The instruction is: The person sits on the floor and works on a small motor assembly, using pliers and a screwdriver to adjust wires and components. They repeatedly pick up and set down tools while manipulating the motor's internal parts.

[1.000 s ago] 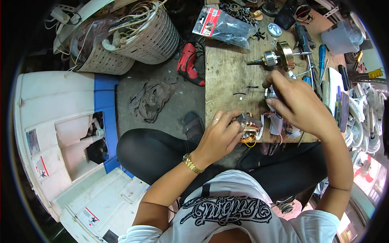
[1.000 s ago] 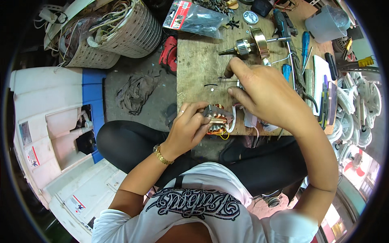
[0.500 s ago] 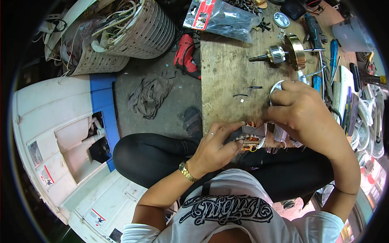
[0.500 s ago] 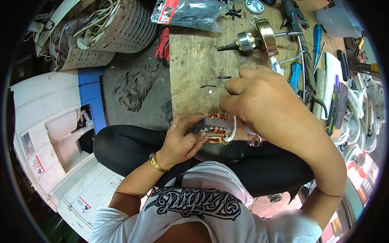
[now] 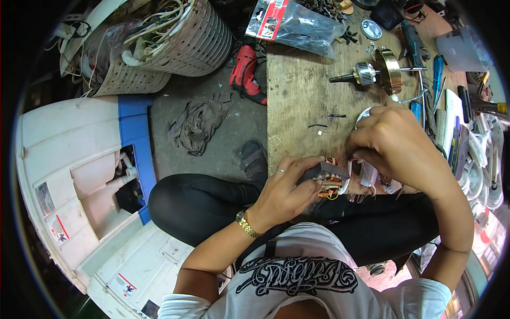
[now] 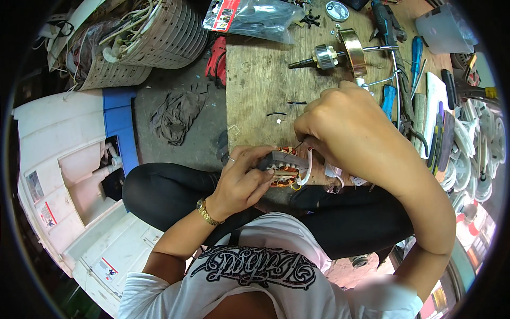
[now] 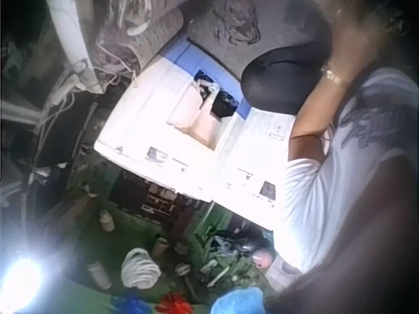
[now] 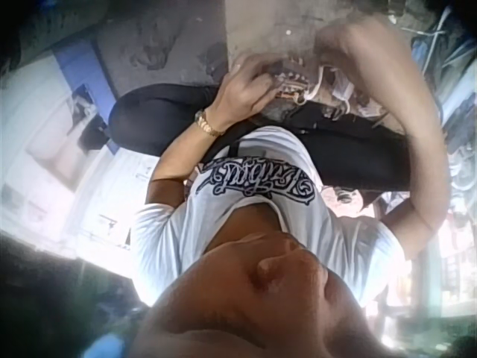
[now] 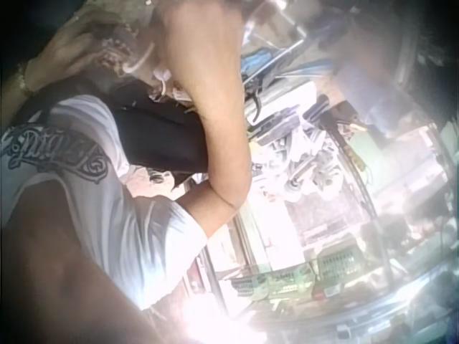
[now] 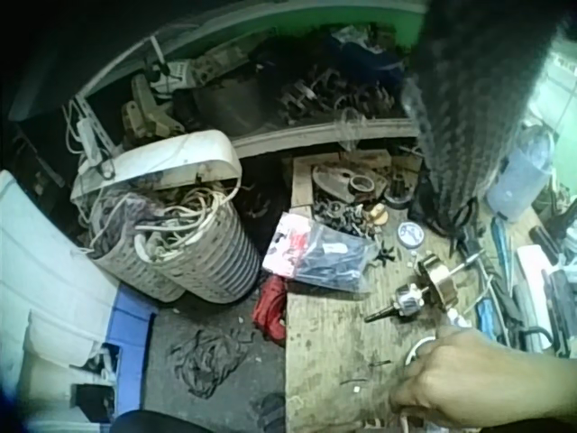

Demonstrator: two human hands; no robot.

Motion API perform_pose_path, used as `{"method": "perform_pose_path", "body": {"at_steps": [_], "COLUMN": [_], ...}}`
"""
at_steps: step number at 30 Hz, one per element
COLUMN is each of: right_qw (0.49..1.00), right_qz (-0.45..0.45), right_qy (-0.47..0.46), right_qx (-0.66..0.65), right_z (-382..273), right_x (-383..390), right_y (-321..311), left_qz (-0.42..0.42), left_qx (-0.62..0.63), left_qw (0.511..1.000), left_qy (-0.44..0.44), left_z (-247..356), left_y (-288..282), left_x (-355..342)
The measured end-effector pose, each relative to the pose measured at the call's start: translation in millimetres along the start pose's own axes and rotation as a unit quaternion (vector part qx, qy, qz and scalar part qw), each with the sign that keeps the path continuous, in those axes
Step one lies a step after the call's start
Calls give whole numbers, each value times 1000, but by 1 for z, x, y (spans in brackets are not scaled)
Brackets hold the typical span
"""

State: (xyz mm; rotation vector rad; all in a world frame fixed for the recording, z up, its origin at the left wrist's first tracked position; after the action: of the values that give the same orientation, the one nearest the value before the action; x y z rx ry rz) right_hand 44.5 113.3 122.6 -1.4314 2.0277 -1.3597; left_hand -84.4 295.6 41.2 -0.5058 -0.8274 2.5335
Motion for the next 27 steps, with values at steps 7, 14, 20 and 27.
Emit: {"method": "perform_pose_path", "body": {"at_steps": [7, 14, 20, 27], "right_qw": [994, 988, 987, 986], "right_qz": [-99, -152, -141, -99], "right_qy": [24, 26, -9, 24], "right_qx": [47, 32, -71, -131], "right_z": [1, -5, 11, 40], "right_x": [-11, -31, -52, -66], "right_y": [11, 22, 32, 39], "left_qz": [-5, -10, 1, -37], "left_qx": [-1, 35, 123, 70], "left_qw": [1000, 998, 986, 985], "left_qy": [-14, -45, -113, -154], "left_z": [2, -2, -26, -35], "left_y": [0, -3, -2, -6], "left_x": [0, -6, -18, -28]}}
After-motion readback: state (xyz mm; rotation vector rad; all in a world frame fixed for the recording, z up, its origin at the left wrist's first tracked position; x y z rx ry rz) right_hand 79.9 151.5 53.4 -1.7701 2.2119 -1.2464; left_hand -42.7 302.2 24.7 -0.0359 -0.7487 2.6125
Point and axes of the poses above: each hand's wrist, its own x-axis away from the middle knuckle, its own y-axis out of the palm, z = x × y, the point moved 3 cm from there along -x, towards the middle knuckle, and after that the axes turned 9 degrees about -z, right-handed, at the moved point
